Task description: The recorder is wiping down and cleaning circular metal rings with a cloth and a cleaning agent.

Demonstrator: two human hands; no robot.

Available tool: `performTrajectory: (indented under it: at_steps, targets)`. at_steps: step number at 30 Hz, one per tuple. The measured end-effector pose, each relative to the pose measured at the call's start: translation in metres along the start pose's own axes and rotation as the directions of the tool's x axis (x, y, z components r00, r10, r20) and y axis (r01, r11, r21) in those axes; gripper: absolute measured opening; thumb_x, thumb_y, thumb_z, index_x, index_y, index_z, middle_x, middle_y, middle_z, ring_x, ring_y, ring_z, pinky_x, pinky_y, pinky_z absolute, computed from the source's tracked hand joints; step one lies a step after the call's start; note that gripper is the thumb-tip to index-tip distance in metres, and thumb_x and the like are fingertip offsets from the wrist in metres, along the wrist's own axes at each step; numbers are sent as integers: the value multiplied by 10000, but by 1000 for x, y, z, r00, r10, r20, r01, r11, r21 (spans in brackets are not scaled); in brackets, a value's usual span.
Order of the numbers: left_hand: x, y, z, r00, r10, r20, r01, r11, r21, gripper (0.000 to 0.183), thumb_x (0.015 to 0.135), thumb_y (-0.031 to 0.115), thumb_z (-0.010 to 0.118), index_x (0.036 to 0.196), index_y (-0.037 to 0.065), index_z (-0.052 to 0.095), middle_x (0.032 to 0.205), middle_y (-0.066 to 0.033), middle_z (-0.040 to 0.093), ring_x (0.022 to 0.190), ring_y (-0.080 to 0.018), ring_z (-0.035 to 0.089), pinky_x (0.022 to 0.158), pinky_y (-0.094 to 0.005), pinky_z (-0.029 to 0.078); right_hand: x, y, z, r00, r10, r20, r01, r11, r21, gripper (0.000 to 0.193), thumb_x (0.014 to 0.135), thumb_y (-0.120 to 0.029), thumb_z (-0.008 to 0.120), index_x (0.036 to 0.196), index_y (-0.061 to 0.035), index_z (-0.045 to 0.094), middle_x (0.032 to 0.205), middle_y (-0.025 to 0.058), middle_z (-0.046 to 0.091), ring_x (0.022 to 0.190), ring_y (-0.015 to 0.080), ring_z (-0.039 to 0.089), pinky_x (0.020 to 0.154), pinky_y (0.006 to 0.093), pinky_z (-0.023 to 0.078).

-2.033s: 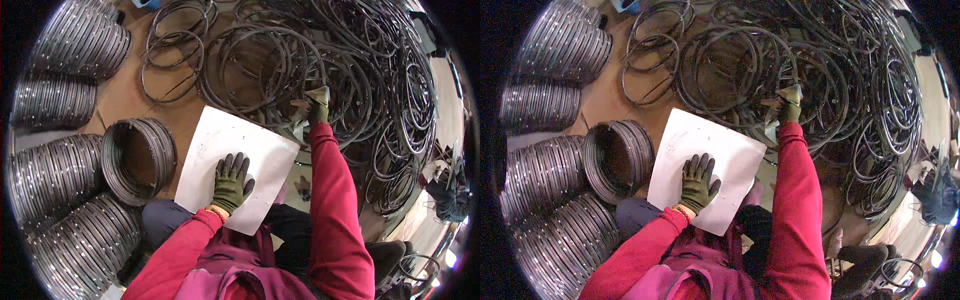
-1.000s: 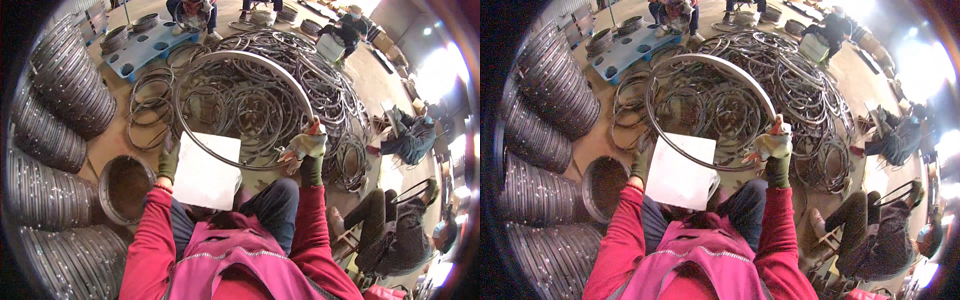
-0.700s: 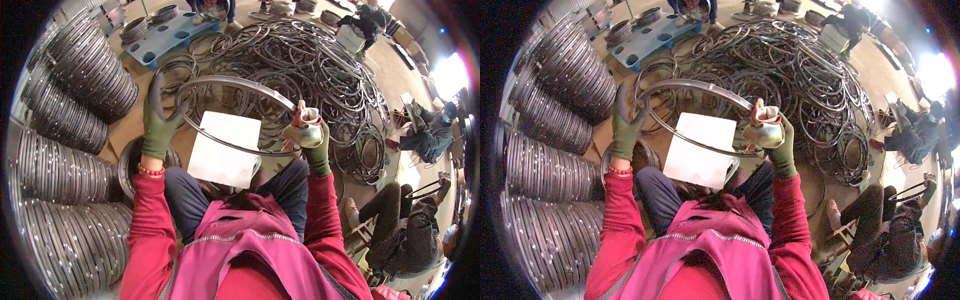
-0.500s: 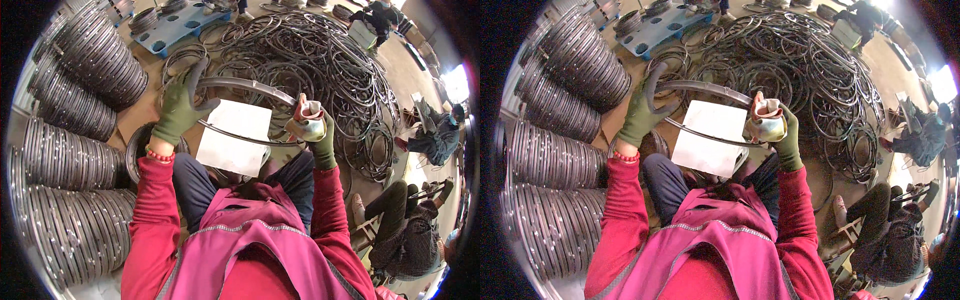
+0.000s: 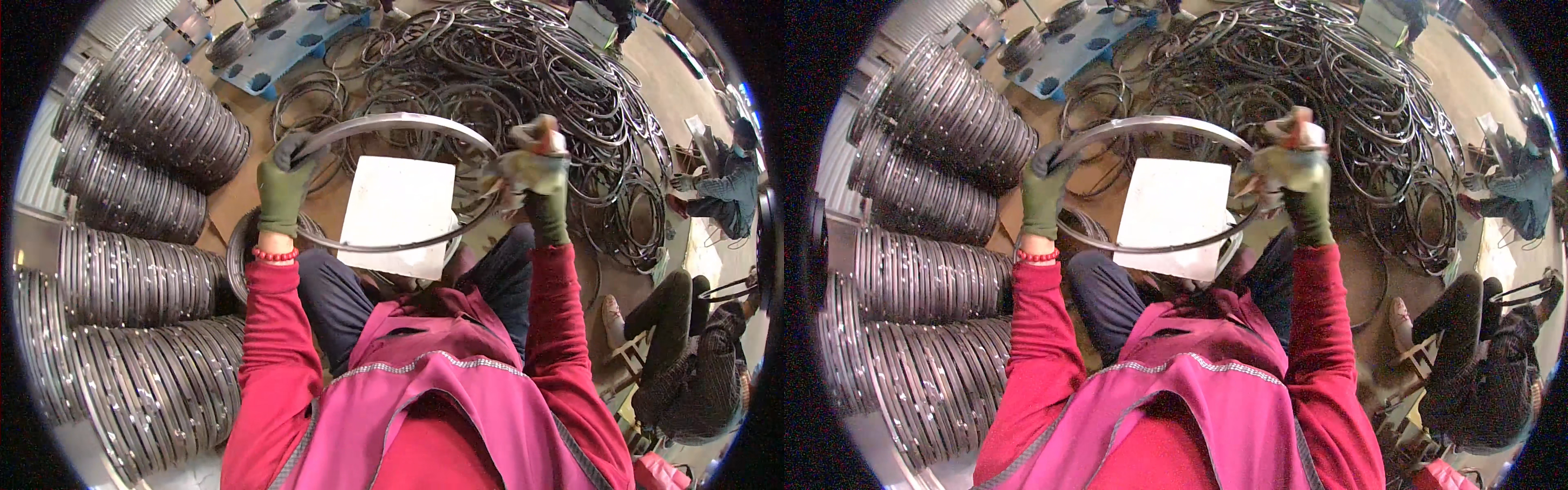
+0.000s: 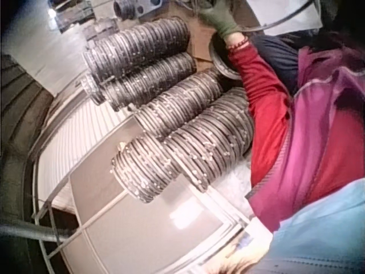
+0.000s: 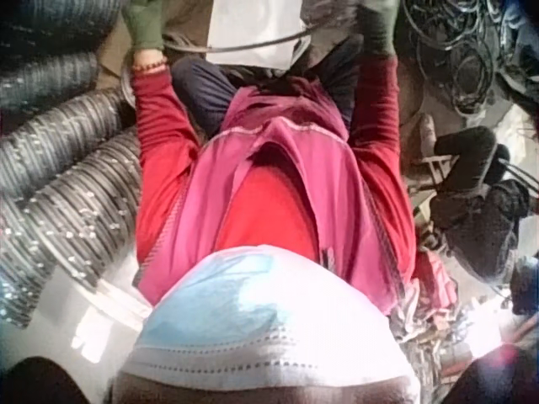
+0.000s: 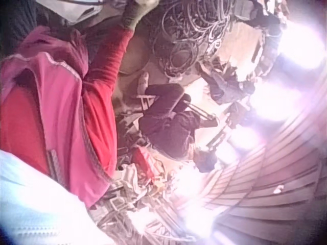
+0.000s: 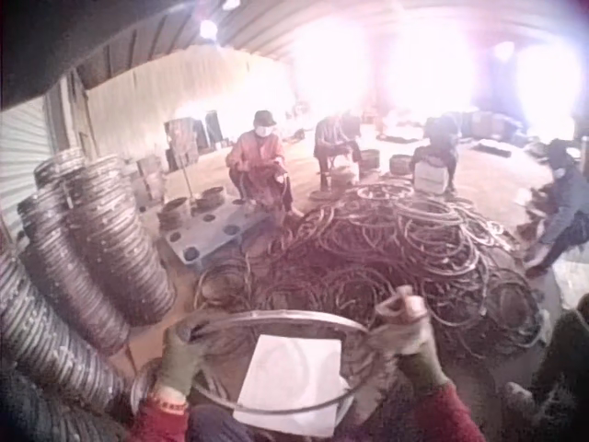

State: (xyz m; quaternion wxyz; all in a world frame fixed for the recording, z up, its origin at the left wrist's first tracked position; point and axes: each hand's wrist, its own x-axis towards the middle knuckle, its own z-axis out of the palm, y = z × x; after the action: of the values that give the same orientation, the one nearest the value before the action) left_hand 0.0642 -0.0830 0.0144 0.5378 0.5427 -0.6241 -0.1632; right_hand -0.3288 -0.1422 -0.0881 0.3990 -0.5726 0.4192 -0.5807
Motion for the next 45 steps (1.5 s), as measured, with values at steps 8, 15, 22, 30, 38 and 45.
performTrajectory:
  at_steps: [8, 15, 22, 30, 38, 45]
  targets:
    - [-26, -17, -22, 957, -235, -170, 133, 877, -461, 251, 758, -127, 576, 995, -48, 571, 966, -76, 595, 874, -160, 589, 850, -284, 492, -55, 51, -79, 987, 56, -153, 13, 910, 415, 286, 913, -149, 457, 1181, -50, 459, 1101, 31, 525, 975, 143, 527, 873, 292, 433]
    - [-32, 4, -20, 917, -281, -283, 90, 837, -540, 188, 785, -60, 600, 968, -19, 589, 893, -34, 600, 786, -119, 576, 763, -238, 493, -79, 62, -85, 980, 150, -130, -38, 782, 622, 302, 928, -185, 443, 1205, -65, 445, 1127, 33, 516, 1002, 142, 523, 900, 294, 424]
    - [-50, -20, -34, 858, -325, -398, 90, 858, -505, 107, 799, 144, 663, 840, 72, 595, 660, 78, 453, 570, -26, 376, 506, -202, 277, -88, 71, -82, 986, 128, -107, -84, 935, 344, 354, 951, -215, 388, 1270, -61, 396, 1207, 56, 481, 1071, 166, 499, 956, 301, 389]
    - [-68, -21, -46, 900, -337, -278, 124, 807, -578, 148, 817, 196, 628, 828, 74, 545, 604, 67, 362, 521, -47, 331, 484, -216, 245, -69, 54, -56, 990, 91, -104, -37, 902, 431, 309, 933, -175, 433, 1213, -44, 420, 1148, 57, 495, 1002, 172, 524, 907, 292, 424]
    - [-71, -10, -41, 926, -299, -232, 159, 864, -477, 136, 803, 143, 644, 895, 58, 590, 691, 46, 506, 575, -62, 431, 517, -208, 329, 0, 11, -66, 994, 102, -48, -78, 928, 365, 384, 843, -350, 572, 1124, -101, 489, 826, -37, 537, 678, 73, 544, 546, 189, 453]
    - [-77, -1, -21, 927, -317, -202, 217, 891, -399, 189, 765, -7, 649, 950, 2, 612, 877, -21, 610, 791, -122, 567, 743, -236, 471, 15, -104, -31, 995, -97, -1, 64, 654, 754, 335, 915, -278, 435, 1158, -57, 504, 1094, 81, 574, 978, 214, 556, 879, 359, 432]
